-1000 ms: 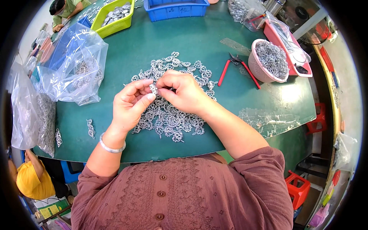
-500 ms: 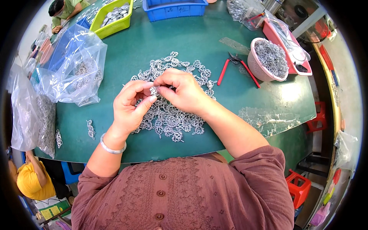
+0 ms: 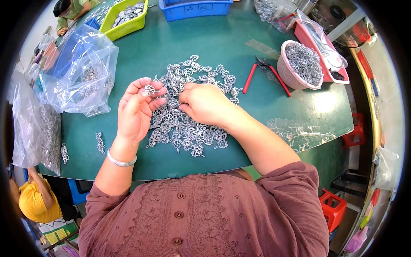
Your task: The person assembles small metal decorative links by hand, picking up individual pieces from a large pile and interlocking them together.
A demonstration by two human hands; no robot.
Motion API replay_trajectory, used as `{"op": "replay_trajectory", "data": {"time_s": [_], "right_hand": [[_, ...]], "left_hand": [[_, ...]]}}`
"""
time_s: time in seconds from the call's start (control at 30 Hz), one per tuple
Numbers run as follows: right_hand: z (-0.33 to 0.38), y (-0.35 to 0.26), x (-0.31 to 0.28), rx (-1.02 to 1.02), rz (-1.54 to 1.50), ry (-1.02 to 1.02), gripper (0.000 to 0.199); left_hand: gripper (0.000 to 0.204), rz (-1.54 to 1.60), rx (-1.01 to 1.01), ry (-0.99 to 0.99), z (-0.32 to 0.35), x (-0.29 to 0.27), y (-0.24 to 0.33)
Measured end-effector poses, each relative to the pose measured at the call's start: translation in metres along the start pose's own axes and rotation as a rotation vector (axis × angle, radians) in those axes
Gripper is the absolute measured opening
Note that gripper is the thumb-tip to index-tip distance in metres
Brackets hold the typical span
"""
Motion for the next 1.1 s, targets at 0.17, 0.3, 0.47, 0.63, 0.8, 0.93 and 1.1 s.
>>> {"op": "replay_trajectory", "data": {"time_s": [0.17, 0.3, 0.47, 0.63, 0.8, 0.93, 1.1], "right_hand": [[-0.001, 0.011, -0.005, 0.039, -0.253, 0.016, 0.009], [0.002, 0.031, -0.013, 0.253, -0.672, 0.143, 0.011], [0.004, 0.03, -0.012, 0.337, -0.893, 0.145, 0.011], [0.002, 0.014, -0.027, 0.103, -0.862, 0.255, 0.009], [0.001, -0.003, -0.036, -0.084, -0.742, 0.255, 0.012], [0.001, 0.0, -0.03, -0.057, -0.864, 0.244, 0.017], [0.003, -0.001, -0.029, -0.001, -0.927, 0.248, 0.017]], "left_hand": [[0.017, 0.016, -0.104, 0.033, 0.001, -0.004, -0.008], [0.014, -0.191, -0.128, 0.04, 0.004, -0.004, -0.011], [0.012, -0.358, -0.211, -0.036, 0.008, 0.005, -0.017], [0.013, -0.506, -0.208, -0.18, 0.013, 0.019, -0.018], [0.013, -0.422, -0.123, -0.154, 0.012, 0.019, -0.015], [0.016, -0.424, 0.009, -0.103, 0.01, 0.016, -0.006], [0.017, -0.456, 0.087, -0.109, 0.01, 0.017, -0.002]]}}
Point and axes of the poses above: each hand's wrist, its own z-axis away from the middle knuckle, its own x-axis out of the palm, y = z × x, the point moved 10 cm from there along -z, towards the middle knuckle, and after that the axes turned 8 degrees about -z, right-handed, at the moved point
